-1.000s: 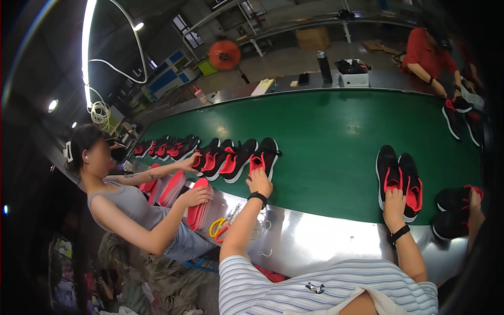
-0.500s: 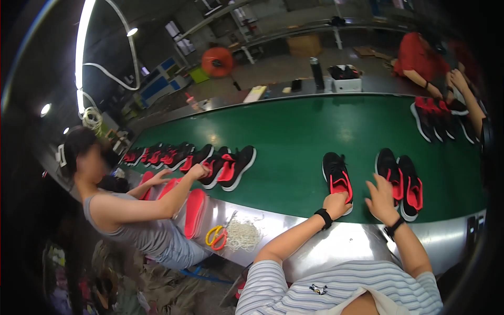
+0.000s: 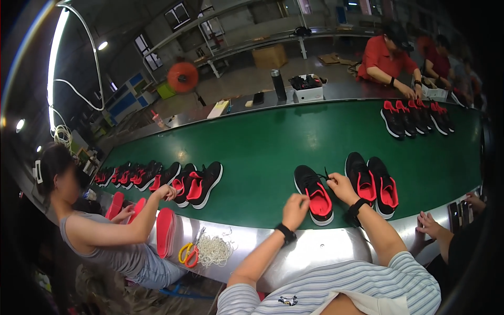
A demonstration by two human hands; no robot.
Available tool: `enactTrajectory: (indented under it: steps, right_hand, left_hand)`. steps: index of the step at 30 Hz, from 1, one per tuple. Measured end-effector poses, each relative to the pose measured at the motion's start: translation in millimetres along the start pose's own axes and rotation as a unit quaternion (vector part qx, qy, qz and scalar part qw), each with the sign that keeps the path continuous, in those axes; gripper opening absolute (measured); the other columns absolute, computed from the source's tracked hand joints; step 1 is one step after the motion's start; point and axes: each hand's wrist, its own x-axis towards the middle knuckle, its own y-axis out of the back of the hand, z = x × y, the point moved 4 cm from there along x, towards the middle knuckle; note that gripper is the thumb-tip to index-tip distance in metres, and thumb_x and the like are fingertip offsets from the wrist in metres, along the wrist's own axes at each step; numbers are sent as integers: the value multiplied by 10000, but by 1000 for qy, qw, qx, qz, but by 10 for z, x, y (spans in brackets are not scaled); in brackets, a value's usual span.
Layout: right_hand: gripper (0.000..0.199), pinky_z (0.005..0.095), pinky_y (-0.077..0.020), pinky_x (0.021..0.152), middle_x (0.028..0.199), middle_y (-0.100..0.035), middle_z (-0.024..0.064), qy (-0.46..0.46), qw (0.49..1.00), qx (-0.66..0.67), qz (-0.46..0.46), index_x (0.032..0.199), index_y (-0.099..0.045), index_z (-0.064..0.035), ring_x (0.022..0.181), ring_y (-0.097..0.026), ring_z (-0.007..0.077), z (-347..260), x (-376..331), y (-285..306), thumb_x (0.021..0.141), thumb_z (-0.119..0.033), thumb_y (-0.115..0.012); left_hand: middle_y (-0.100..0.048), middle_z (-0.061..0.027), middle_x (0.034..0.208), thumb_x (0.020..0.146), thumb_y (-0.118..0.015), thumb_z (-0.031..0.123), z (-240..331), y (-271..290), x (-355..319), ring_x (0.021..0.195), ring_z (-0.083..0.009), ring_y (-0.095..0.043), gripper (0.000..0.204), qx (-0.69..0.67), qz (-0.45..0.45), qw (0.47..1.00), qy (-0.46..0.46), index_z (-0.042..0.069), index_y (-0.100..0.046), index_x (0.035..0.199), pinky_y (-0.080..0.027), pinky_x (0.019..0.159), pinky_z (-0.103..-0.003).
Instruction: Lacing athletic shoes on a factory conveyor belt.
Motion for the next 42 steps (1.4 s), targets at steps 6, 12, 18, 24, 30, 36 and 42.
enactTrajectory:
  steps: [6, 12, 18, 24, 30, 36, 42]
  right_hand:
    - [182, 299, -430, 556, 704, -527, 87, 135, 990, 26, 18, 927, -626, -39, 603, -544, 211, -1021, -306, 371, 748, -75, -623]
    - [190, 359, -476, 608, 781, -543, 98, 177, 981, -49, 65, 899, -635, -63, 704, -576, 274, -866, -624, 436, 710, -51, -622]
    - [85, 382, -498, 616, 729, -559, 105, 143, 950, -260, -95, 770, -657, -70, 674, -598, 291, -455, -682, 211, 725, -109, -596]
    - [97, 389, -524, 558, 704, -637, 147, 117, 872, -413, -237, 678, -654, -43, 642, -649, 279, -643, -419, -1, 697, -101, -578]
    - [150, 374, -508, 695, 862, -609, 170, 131, 932, -326, -91, 854, -607, 8, 846, -602, 303, -269, -277, -505, 759, -59, -512]
    - [233, 425, -441, 815, 955, -588, 180, 225, 956, -183, 50, 942, -609, 16, 896, -559, 322, -747, -762, 43, 732, -86, -605]
    - [184, 371, -418, 780, 713, -597, 74, 231, 934, -269, -47, 772, -583, -68, 754, -580, 254, -689, -962, 36, 637, -139, -687]
  left_hand:
    - [-626, -59, 956, 697, -668, 232, 10, 24, 1000, 980, -269, -538, 136, 236, -97, 958, -129, 112, -713, 745, -468, 791, -379]
    - [-516, -40, 1144, 623, -739, 274, 342, -497, 780, 1150, -234, -402, 229, 289, -265, 892, -223, 158, -729, 821, -356, 862, -451]
    - [-623, -82, 942, 695, -647, 116, -46, -508, 877, 856, -250, -609, 116, 127, -134, 975, -124, 82, -679, 800, -506, 757, -346]
    - [-640, -86, 793, 754, -595, -13, -288, -495, 1047, 694, -128, -614, 104, -153, -155, 965, 147, 0, -615, 855, -507, 650, -260]
    - [-618, -96, 824, 758, -593, 193, 263, -429, 893, 855, -283, -588, 177, 198, -95, 976, 2, 80, -649, 882, -501, 735, -380]
    - [-619, -73, 879, 749, -636, 189, 436, -543, 620, 951, -266, -540, 195, 210, -66, 961, -170, 68, -640, 902, -425, 820, -410]
    - [-591, -120, 1003, 727, -656, 119, 256, -484, 266, 1127, -298, -472, 343, 122, -92, 978, -142, 40, -579, 1052, -395, 906, -405]
